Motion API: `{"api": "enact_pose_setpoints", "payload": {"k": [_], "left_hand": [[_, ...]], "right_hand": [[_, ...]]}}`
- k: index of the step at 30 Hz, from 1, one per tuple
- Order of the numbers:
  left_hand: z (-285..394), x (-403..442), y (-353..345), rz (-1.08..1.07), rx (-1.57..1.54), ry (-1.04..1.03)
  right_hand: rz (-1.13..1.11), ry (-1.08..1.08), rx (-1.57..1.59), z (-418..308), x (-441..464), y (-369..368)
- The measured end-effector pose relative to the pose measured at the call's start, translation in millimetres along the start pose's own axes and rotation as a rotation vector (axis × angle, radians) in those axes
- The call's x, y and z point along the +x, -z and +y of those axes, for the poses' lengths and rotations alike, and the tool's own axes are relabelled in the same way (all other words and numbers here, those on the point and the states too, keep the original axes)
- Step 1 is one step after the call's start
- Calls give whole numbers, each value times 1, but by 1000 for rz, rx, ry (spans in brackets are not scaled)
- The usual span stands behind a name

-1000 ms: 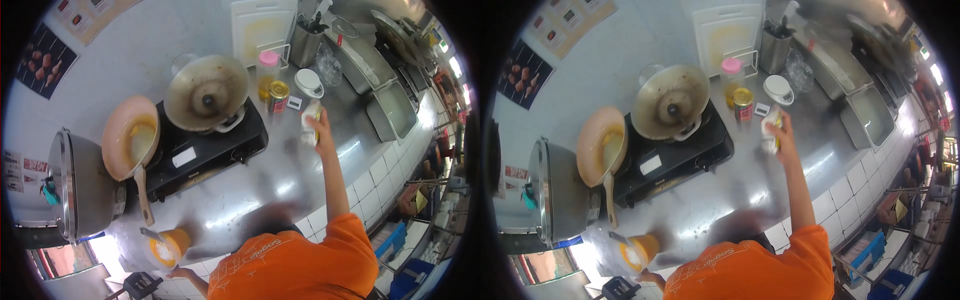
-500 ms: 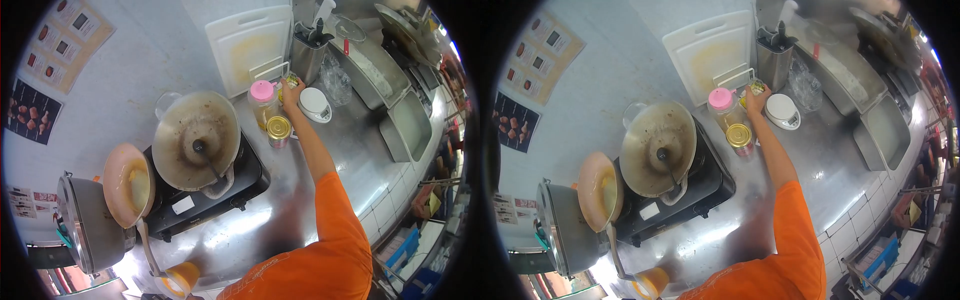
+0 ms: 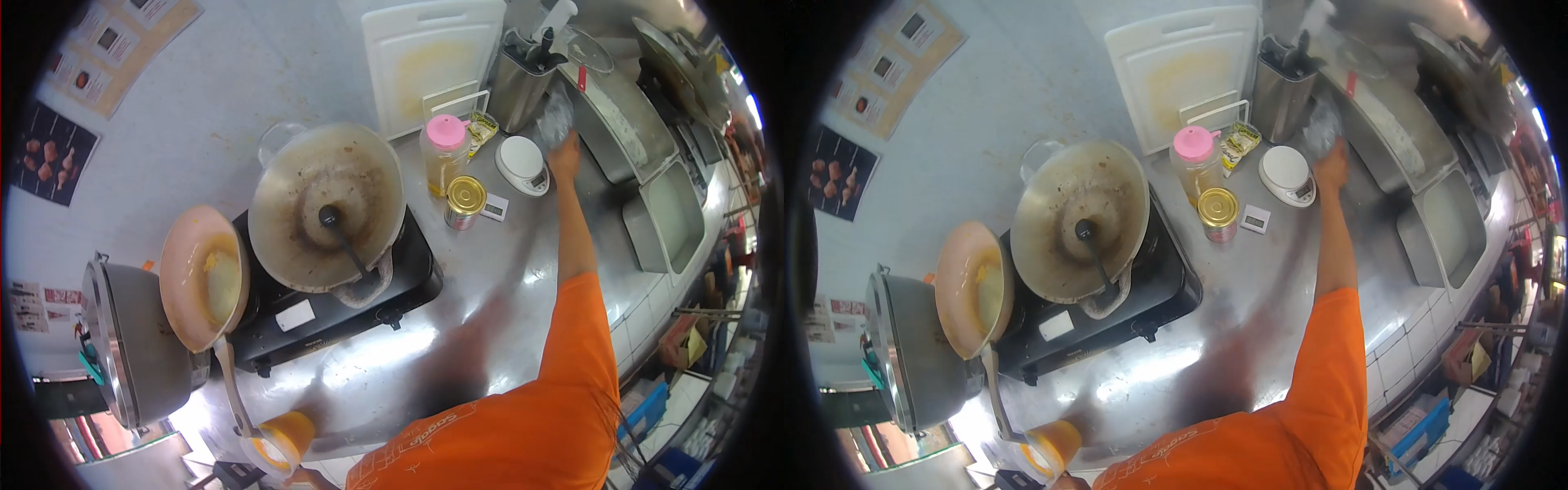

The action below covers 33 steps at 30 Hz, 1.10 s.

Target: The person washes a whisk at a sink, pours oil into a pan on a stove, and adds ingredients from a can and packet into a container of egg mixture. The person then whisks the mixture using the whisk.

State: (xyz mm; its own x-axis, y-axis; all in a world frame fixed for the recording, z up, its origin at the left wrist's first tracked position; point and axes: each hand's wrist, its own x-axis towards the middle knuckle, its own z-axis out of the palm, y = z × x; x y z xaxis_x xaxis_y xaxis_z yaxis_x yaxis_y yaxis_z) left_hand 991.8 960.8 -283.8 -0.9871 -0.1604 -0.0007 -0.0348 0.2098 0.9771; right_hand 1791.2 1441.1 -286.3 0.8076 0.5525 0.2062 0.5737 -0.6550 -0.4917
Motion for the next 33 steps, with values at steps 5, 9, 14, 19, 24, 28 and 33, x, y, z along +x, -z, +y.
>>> {"api": "enact_pose_setpoints", "payload": {"k": [5,9,14,19,24,28,33], "left_hand": [[-5,4,16,24,-97,29],[-1,0,23,6,-240,90],[-48,32,52,-182,-37,-78],[-32,14,104,-262,383,-293],[-41,15,184,-232,478,-481],[-67,38,248,-124,536,-466],[-89,79,304,-3,525,-302]], "right_hand": [[326,176,152,61,-49,31],[201,486,323,48,-111,56],[-151,603,431,-53,-226,73],[-151,239,437,-114,-276,65],[196,352,755,-122,-261,-10],[235,313,627,-91,-257,-34],[235,328,951,-51,-353,58]]}}
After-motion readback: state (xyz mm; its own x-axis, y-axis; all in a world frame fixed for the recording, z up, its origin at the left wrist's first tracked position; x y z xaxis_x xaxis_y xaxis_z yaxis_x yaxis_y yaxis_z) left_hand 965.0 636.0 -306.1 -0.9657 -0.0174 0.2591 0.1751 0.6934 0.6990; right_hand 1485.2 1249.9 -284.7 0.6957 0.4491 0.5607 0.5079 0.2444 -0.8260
